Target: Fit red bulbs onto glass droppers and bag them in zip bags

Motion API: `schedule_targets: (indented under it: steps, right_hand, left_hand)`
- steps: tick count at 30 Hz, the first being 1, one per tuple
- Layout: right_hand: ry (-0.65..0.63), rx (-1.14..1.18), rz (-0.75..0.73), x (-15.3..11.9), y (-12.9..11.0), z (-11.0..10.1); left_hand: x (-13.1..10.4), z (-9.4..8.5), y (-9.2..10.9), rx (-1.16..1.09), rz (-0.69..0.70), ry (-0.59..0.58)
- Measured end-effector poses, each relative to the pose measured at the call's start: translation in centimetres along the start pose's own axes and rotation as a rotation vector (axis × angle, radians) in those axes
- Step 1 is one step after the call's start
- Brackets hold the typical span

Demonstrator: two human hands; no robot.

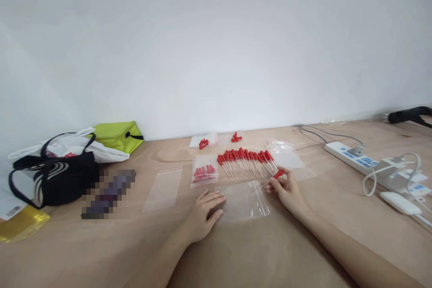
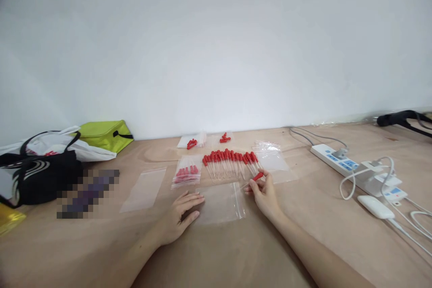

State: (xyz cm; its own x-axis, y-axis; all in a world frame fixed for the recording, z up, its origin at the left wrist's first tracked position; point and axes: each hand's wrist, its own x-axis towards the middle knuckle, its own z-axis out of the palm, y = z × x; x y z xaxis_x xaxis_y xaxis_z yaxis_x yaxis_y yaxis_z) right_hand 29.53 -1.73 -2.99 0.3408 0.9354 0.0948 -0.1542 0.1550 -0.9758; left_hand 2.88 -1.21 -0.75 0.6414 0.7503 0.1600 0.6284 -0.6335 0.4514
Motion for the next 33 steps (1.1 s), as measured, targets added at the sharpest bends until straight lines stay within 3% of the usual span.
schedule_targets:
  steps: [5, 11, 15, 21, 29, 33]
  right_hand:
    - [-0.176, -0.029, 0.08, -0.5, 0.2, -0.3]
    - [-0.393, -0.45, -0.118, -0.2, 0.4, -1.1]
    - [-0.425, -0.577, -0.225, 0.2, 0.7, -0.8]
    - [-0.485, -0.606, -0.222, 1.1, 1.0, -1.0]
    - [-0.554, -0.881, -0.306, -0.8, -0.5, 0.2]
    - [-0.582, -0.852, -0.274, 0.3, -1.1, -0.3]
  left_hand:
    - [0.1, -0.2, 0.1, 0.001, -0.001, 0.012]
    - [0.2, -0.3, 0.3, 0.003, -0.009, 0.003]
    - [0.2, -0.2, 0.3, 0.003, -0.009, 0.007]
    - [0.2, -0.1, 0.2, -0.014, 0.009, 0.017]
    - [0.4, -0.1, 0.1, -0.021, 0.009, -0.001]
    - [0.4, -0.1, 0.1, -0.021, 0.006, -0.007]
